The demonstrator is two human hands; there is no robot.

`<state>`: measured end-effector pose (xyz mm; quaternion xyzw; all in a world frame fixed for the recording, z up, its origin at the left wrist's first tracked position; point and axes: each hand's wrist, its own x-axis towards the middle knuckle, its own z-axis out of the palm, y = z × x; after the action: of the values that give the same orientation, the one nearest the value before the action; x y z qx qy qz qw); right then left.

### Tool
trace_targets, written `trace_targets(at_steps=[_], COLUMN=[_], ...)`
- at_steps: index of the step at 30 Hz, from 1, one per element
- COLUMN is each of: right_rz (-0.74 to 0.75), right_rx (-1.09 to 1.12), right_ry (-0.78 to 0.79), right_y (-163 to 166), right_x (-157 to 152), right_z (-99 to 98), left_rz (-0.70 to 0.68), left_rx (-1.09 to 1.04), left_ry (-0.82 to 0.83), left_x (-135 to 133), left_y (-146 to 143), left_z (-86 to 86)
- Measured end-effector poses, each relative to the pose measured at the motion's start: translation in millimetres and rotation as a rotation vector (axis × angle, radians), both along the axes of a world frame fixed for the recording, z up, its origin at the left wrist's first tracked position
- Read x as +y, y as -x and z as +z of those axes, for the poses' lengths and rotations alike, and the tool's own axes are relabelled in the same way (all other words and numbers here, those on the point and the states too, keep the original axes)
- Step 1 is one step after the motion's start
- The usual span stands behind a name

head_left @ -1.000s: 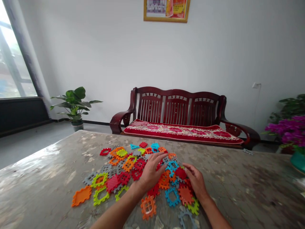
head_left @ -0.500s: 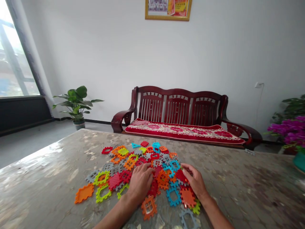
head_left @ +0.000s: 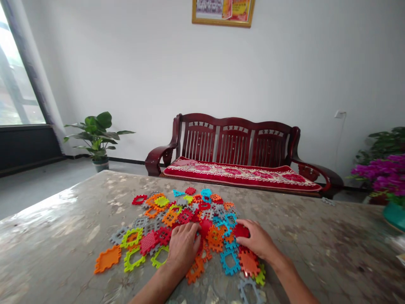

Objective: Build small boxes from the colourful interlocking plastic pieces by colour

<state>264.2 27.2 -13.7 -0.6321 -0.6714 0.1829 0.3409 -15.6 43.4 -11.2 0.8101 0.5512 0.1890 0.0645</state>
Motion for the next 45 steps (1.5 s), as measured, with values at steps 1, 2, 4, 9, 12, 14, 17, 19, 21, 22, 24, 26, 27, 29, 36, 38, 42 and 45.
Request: trace_targets(at_steps=[1,2,4,9,12,14,17,19,21,22,24,26,27,29,36,38,42,45], right_rz=[0.001,0.002,-0.004,-0.042,-0.095,-0.116,-0.066,0.029,0.103,0.107,0.055,-0.01,-0.026,-0.01,0.118,0.109,0.075,0.069], right_rx=[0.013,0.025,0.04,0.058,0.078,0.072,0.072,0.079,0.075,0.068,0.036,-0.035,-0.086,-0.202,-0.517,-0.539,-0.527,-0.438], right_ry=[-0.005,-0.012,-0.024,-0.079,-0.117,-0.131,-0.145,-0.124,-0.104,-0.107,-0.137,-0.163,-0.166,-0.147,0.005,0.002,-0.011,-0.038], right_y=[1.4,2.6,4.2,2.0,-1.2,-1.0,5.0,11.1,16.2,17.7,18.8,18.5,18.5,19.5,30.1,32.4,35.2,34.3], right_x=[0.4,0.8,1.1,-0.7,-1.8,-3.1,-6.6,-8.8,-8.6,-7.1,-0.9,8.5,13.7,23.5,38.8,39.0,39.1,40.1], right_z=[-1.7,-3.1,-5.3,-7.7,-7.7,-6.4,-2.4,0.8,3.0,3.7,4.6,5.8,6.9,10.2,21.0,22.9,26.4,26.5], left_rz=[0.01,0.019,0.029,0.062,0.074,0.024,-0.156,-0.256,-0.303,-0.298,-0.256,-0.206,-0.184,-0.158,-0.347,-0.39,-0.407,-0.407], left_rx=[0.013,0.026,0.052,0.107,0.093,0.046,-0.022,-0.015,0.033,0.057,0.091,0.094,0.087,0.066,-0.003,-0.033,-0.084,-0.114], left_ry=[-0.002,-0.007,-0.018,-0.035,-0.075,-0.12,-0.156,-0.183,-0.231,-0.253,-0.297,-0.341,-0.362,-0.396,-0.378,-0.314,-0.227,-0.181], left_x=[1.2,2.2,4.3,9.4,6.2,-1.6,-18.5,-27.2,-29.1,-27.1,-18.6,-8.2,-3.8,1.3,-12.9,-16.7,-17.8,-16.5], left_y=[0.7,1.5,3.1,9.0,9.2,5.3,-5.8,-12.7,-15.9,-15.6,-12.1,-6.6,-4.0,-0.4,-7.3,-10.9,-14.7,-15.1], left_z=[0.7,1.2,1.5,1.8,5.9,9.2,7.9,-0.3,-13.0,-19.6,-30.5,-35.8,-36.2,-33.6,-19.8,-18.7,-18.9,-19.5])
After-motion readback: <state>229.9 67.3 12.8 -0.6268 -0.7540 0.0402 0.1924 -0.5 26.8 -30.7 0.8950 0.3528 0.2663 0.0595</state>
